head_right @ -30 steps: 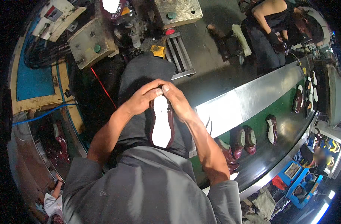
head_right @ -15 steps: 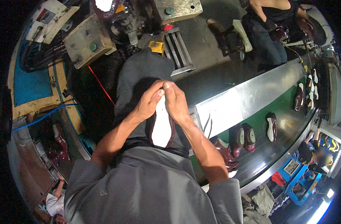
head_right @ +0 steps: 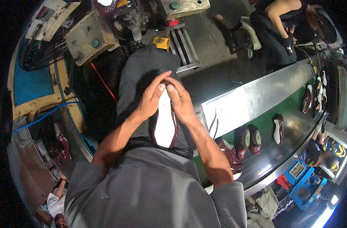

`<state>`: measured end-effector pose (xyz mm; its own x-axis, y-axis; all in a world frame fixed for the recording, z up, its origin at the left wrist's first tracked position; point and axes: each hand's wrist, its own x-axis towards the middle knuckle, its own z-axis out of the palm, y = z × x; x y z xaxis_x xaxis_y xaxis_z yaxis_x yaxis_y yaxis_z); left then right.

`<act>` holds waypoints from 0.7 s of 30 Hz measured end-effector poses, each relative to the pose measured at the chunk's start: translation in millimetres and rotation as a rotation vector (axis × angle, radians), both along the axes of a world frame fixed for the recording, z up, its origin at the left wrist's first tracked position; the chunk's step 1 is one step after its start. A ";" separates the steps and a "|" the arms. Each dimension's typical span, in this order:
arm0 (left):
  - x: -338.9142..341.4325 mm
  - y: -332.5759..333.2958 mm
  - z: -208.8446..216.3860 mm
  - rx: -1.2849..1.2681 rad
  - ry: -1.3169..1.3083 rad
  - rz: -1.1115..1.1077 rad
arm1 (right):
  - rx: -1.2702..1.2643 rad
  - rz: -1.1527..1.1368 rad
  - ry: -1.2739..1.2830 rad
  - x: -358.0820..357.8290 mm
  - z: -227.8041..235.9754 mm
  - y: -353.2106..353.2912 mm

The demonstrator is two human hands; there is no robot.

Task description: Processing and finishing shoes on a production line using machinery and hand tools.

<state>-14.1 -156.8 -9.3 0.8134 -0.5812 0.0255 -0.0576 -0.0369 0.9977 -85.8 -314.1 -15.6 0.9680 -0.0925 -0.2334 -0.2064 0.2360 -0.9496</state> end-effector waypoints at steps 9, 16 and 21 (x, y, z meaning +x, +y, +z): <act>-1.4 11.4 -10.5 0.015 0.190 -0.012 | 0.090 0.108 0.113 -8.9 10.9 -5.7; -23.2 20.4 -5.5 -0.300 0.555 -0.143 | 0.412 0.074 0.225 -13.9 15.8 -16.3; -18.9 17.3 1.4 -0.123 0.251 0.054 | 0.101 -0.029 0.162 -5.7 24.4 -0.8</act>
<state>-33.0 -139.6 -7.9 0.8331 -0.5416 -0.1127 0.1902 0.0890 0.9777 -91.4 -314.9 8.8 0.9143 -0.0876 -0.3954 -0.3464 0.3367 -0.8756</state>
